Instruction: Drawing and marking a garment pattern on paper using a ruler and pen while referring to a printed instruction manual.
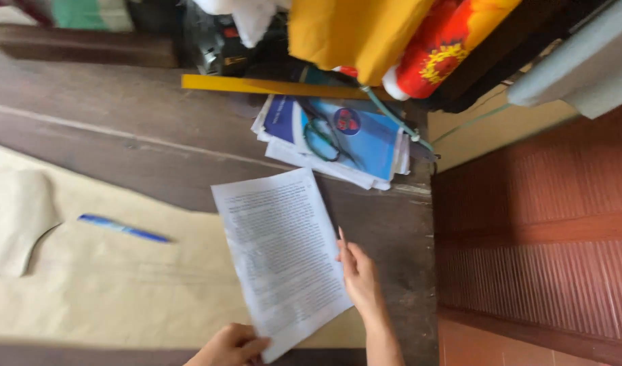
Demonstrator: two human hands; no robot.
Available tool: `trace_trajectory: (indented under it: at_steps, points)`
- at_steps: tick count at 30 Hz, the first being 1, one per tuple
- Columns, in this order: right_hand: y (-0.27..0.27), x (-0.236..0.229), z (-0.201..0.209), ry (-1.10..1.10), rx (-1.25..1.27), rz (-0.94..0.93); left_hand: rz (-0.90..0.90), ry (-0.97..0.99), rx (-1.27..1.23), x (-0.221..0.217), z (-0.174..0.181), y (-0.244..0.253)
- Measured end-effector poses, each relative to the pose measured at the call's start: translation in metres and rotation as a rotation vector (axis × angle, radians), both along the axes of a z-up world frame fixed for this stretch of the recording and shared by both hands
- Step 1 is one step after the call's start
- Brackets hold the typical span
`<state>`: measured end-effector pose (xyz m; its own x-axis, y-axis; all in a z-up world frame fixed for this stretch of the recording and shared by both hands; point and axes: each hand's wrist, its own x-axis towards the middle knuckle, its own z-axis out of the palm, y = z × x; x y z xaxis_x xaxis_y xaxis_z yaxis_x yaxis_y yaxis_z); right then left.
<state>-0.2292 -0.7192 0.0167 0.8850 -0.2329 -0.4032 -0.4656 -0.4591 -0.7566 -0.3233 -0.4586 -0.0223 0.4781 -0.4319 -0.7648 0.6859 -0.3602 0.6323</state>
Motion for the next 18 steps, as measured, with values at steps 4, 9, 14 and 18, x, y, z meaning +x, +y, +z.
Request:
trace_trajectory:
  at_steps: [4, 9, 14, 18]
  points:
    - [0.071, 0.011, 0.034, -0.074, -0.023, 0.162, -0.299, -0.067, -0.073, 0.009, 0.090, 0.021]
    - [0.155, 0.059, -0.002, -0.284, 0.133, 0.405, -0.146, -0.418, 0.023, -0.015, 0.028, 0.060]
    - [0.203, 0.136, -0.060, -0.474, -0.166, 0.495, 0.055, -0.359, 0.268, -0.011, 0.019, 0.140]
    - [0.228, 0.180, -0.063, -0.450, -0.287, 0.446, 0.141, -0.543, 0.410, -0.020, -0.011, 0.209]
